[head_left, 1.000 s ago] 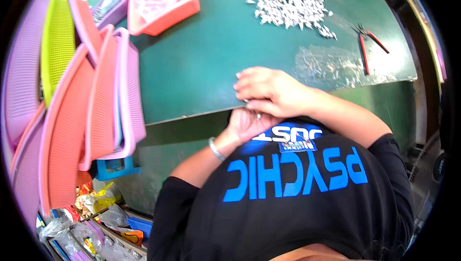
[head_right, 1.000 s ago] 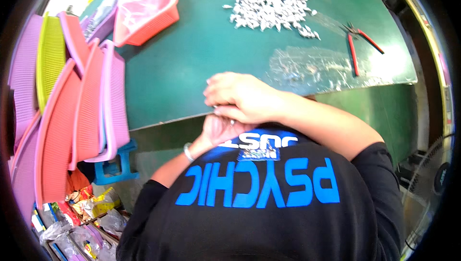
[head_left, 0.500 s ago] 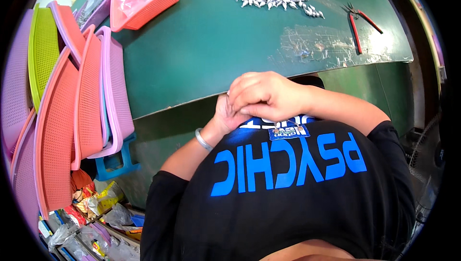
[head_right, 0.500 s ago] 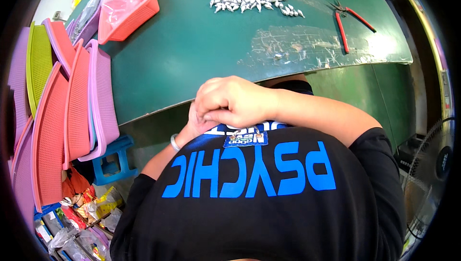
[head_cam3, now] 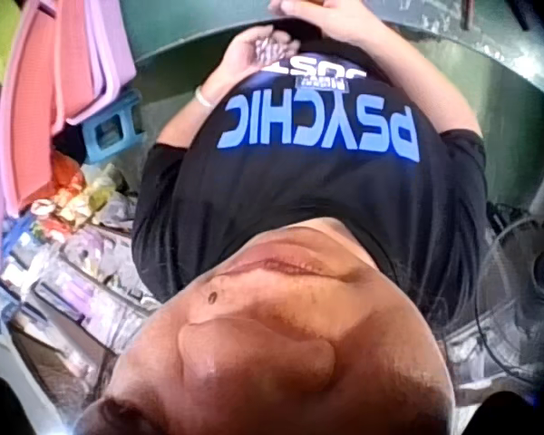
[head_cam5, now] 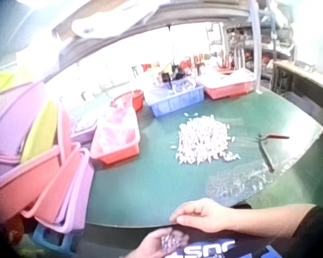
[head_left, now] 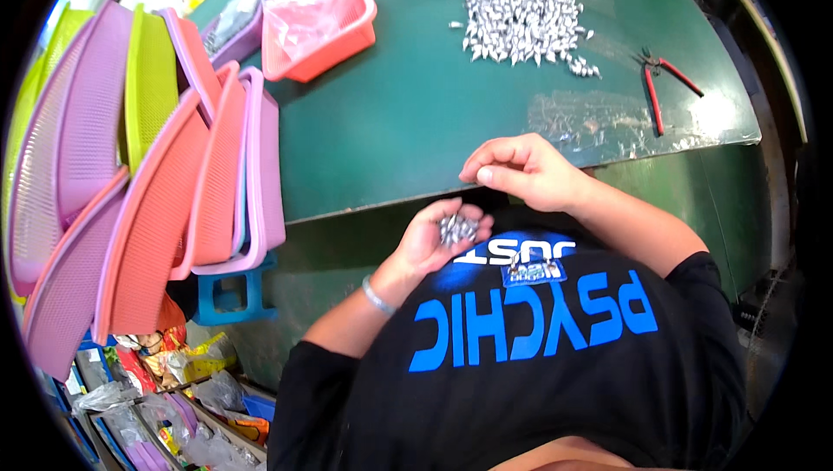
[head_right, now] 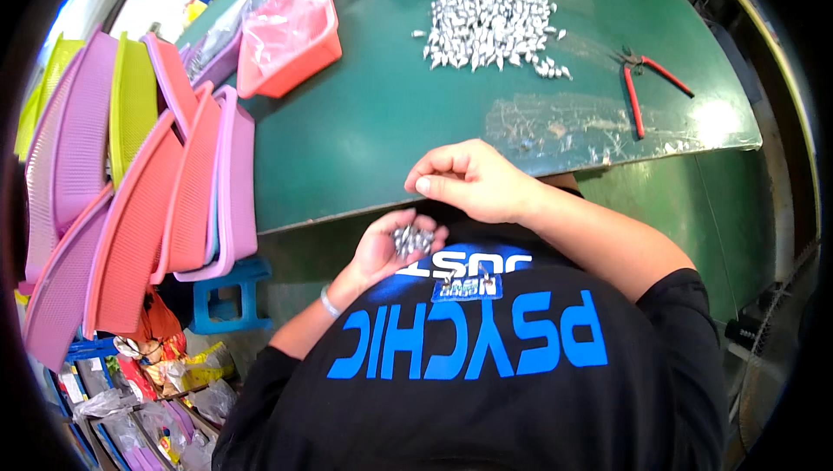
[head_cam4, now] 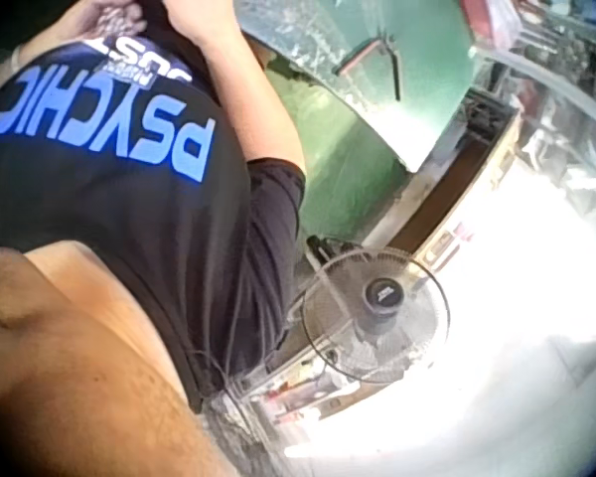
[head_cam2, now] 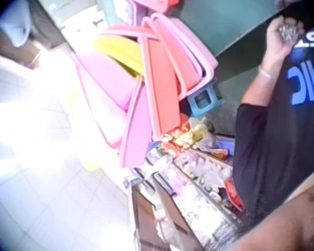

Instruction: The person sits at a green table and uses red pliers to pick up and manipulate small, silver, seed-like objects. They repeatedly pick up individual items from a pile, examine them, and place them back down or into a nearby pink basket.

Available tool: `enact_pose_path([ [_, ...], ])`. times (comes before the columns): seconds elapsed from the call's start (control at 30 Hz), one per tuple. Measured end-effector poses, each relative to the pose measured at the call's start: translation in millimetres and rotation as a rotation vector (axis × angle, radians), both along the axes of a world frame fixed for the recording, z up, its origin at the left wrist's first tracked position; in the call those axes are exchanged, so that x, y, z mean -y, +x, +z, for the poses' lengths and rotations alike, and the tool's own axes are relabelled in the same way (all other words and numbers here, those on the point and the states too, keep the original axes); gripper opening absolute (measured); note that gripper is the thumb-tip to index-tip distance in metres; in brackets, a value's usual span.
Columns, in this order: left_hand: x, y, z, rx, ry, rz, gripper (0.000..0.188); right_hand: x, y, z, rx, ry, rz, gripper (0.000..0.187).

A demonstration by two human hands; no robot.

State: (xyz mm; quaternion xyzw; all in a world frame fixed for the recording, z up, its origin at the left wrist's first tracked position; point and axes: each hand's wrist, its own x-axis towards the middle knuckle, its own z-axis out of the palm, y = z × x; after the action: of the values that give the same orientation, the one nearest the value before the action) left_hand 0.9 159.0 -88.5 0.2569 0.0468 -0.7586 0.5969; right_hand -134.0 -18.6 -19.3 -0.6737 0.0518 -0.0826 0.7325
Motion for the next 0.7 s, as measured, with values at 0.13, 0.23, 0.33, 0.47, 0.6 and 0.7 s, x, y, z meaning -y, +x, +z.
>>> enact_pose_path([
  [0.13, -13.2, 6.7, 45.3, 0.065, 0.147, 0.183, 0.031, 5.6, 8.7, 34.5, 0.356, -0.846, -0.078, 0.016],
  [0.23, 3.4, 24.9, 94.8, 0.187, 0.128, 0.412, 0.026, -1.4, 17.0, 87.8, 0.599, -1.135, 0.040, 0.016],
  [0.33, 35.9, 67.1, 114.3, 0.422, 0.060, 0.744, 0.019, -23.3, 28.8, 152.2, 0.871, -1.264, 0.236, 0.015],
  [0.47, 80.1, 169.6, 163.5, 0.291, -0.184, 0.504, 0.018, -44.4, 13.2, 232.2, 0.861, -1.263, 0.529, 0.016],
  [0.6, 155.9, 251.4, 168.7, 0.733, 0.024, 0.490, 0.014, -57.1, 0.1, 257.2, 0.725, -1.380, 0.623, 0.016],
  [0.7, 185.8, 289.7, 137.7, 1.062, 0.158, 0.383, 0.009, -59.9, -8.4, 259.7, 0.634, -1.449, 0.647, 0.017],
])
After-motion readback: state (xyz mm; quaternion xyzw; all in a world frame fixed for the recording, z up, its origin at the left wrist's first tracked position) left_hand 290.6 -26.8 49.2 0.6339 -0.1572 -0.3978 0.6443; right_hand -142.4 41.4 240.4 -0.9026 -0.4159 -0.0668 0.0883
